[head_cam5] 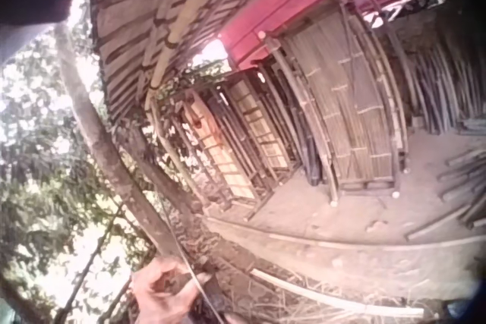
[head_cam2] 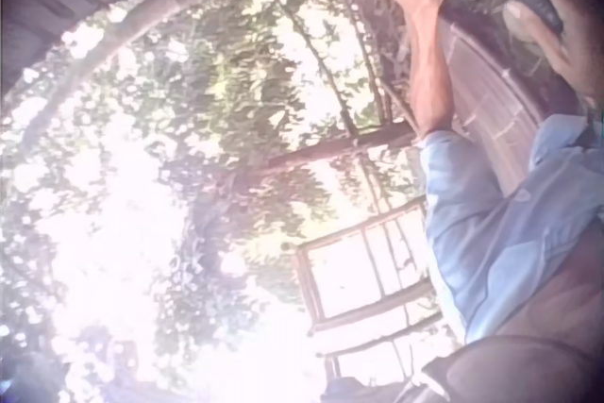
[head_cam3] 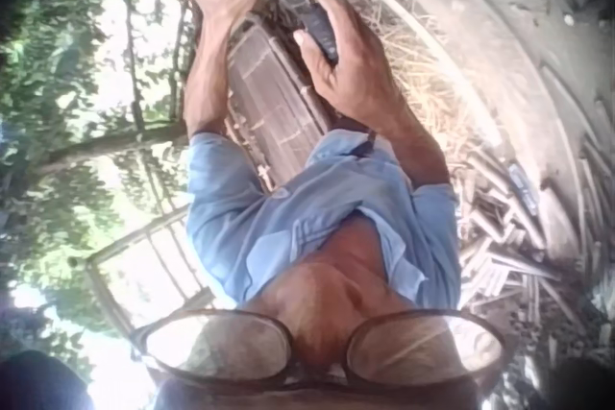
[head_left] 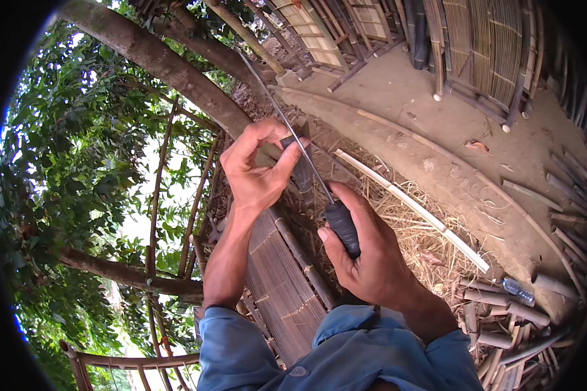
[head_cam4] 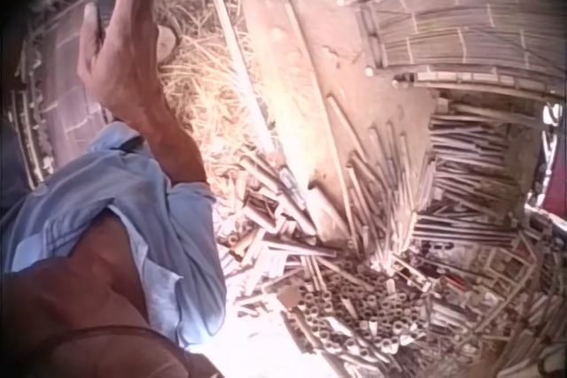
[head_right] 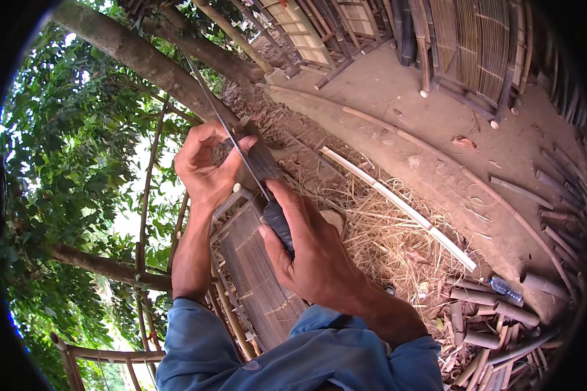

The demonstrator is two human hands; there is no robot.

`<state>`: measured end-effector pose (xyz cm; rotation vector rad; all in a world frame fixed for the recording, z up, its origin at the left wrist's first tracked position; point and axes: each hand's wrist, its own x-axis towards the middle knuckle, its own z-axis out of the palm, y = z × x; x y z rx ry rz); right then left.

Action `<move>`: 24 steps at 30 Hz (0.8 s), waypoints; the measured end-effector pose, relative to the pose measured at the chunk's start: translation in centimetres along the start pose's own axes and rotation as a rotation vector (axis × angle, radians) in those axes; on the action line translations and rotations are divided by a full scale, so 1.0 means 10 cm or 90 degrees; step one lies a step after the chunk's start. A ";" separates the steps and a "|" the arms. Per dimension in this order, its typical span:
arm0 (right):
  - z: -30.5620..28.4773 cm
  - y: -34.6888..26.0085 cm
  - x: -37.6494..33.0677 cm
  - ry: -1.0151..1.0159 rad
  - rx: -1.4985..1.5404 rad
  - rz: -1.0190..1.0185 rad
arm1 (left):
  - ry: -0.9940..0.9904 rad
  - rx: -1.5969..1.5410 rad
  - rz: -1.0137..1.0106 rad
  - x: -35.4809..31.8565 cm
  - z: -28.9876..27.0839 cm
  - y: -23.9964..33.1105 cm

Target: The person processes bamboo poles by hand using a knife, stripping down pieces, checking lengths, and carrying raw bamboo pieces around a wooden workbench area.

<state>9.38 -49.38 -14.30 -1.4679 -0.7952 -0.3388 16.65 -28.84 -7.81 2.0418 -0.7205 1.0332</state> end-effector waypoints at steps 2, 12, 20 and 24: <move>-0.03 0.00 0.00 0.002 -0.001 -0.003 | 0.004 0.002 0.003 0.01 0.03 0.00; -0.21 0.02 0.02 -0.002 -0.070 0.015 | -0.008 0.008 -0.002 0.07 0.22 0.01; -0.31 -0.08 0.10 -0.025 -0.070 0.123 | -0.156 0.184 0.260 1.28 -0.23 0.60; -0.32 -0.12 0.14 -0.025 -0.128 0.162 | -0.176 0.233 0.151 1.70 -0.14 0.57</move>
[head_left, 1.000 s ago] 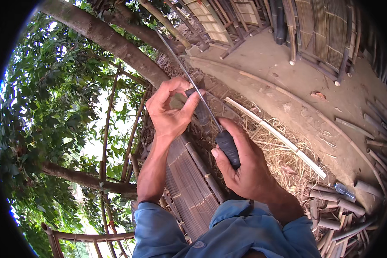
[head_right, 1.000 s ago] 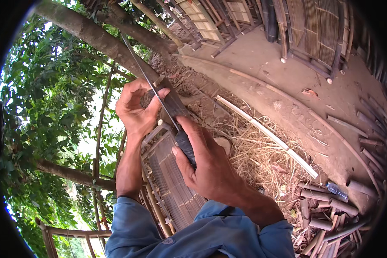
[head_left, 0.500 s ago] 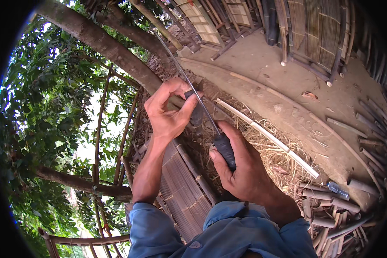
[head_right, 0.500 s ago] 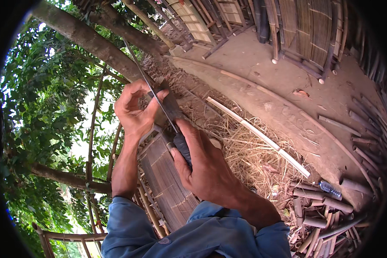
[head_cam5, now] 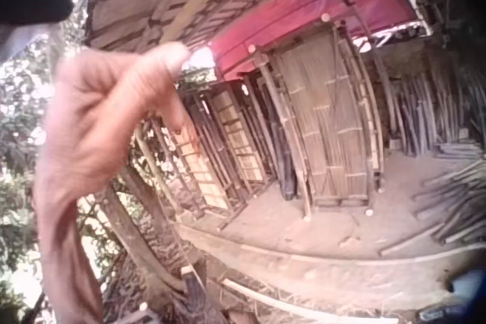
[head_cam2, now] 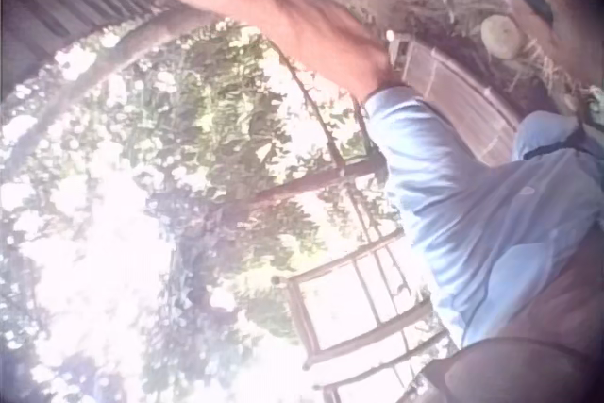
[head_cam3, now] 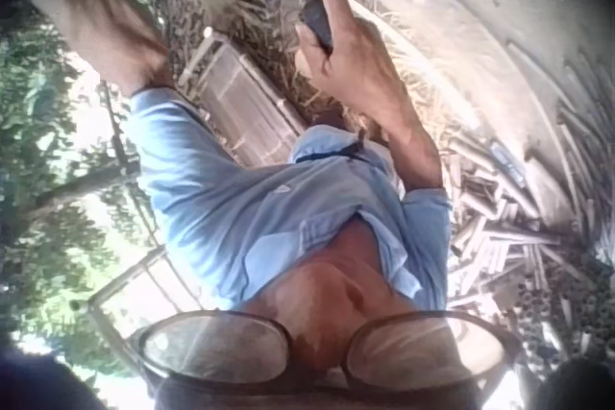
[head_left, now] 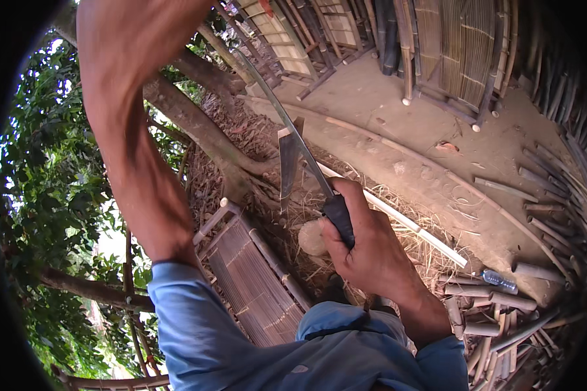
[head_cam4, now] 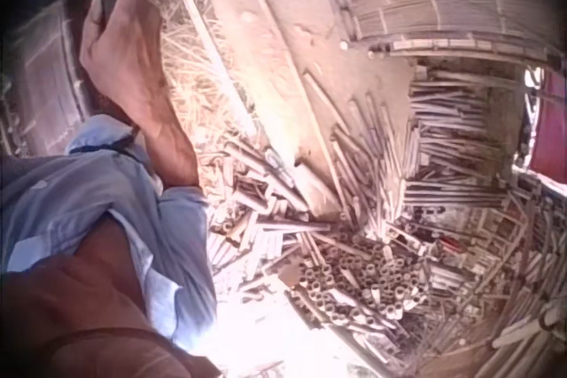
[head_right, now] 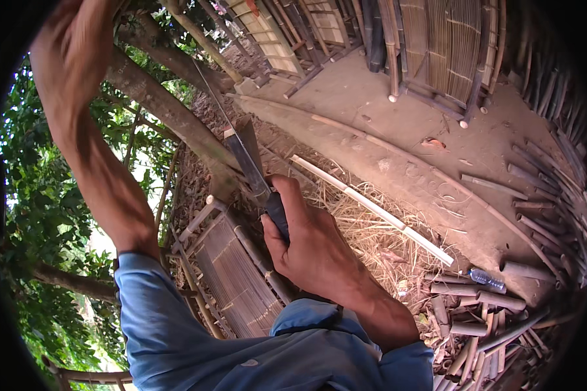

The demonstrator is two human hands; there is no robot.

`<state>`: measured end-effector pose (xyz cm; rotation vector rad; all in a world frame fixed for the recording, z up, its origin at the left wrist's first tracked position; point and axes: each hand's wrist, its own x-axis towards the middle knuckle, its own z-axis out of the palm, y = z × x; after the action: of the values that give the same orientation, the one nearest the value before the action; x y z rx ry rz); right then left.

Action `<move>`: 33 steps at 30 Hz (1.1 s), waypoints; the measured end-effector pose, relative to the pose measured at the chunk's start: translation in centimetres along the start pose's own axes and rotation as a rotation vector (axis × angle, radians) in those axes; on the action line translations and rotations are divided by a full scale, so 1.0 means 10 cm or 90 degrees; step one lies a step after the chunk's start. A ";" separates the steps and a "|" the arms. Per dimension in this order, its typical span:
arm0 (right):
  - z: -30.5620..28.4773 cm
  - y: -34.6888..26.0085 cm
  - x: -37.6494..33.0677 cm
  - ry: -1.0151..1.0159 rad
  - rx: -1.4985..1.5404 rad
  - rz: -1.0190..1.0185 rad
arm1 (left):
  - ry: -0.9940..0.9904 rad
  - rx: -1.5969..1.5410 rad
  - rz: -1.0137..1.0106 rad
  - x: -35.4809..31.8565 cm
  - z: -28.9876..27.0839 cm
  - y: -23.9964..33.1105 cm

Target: The person processes bamboo poles by hand using a knife, stripping down pieces, checking lengths, and carrying raw bamboo pieces around a wooden workbench area.

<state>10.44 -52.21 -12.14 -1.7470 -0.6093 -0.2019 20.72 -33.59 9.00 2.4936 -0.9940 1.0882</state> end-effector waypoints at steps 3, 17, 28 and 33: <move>0.19 0.05 0.00 0.032 0.010 -0.005 | -0.172 0.054 -0.156 -0.30 0.59 -0.57; 1.56 1.70 0.56 -0.217 0.104 0.288 | -0.039 -0.524 -0.310 -1.95 1.02 -0.95; 2.18 1.52 1.39 -0.283 0.225 0.339 | 0.081 -0.426 -0.439 -1.85 0.54 -1.58; 1.98 1.64 1.62 -0.245 -0.040 0.242 | 0.084 -0.432 -0.379 -1.68 0.74 -1.75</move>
<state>28.73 -31.18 -24.31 -1.9418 -0.5331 0.3910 28.41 -15.86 -7.40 1.9230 -0.4189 0.5817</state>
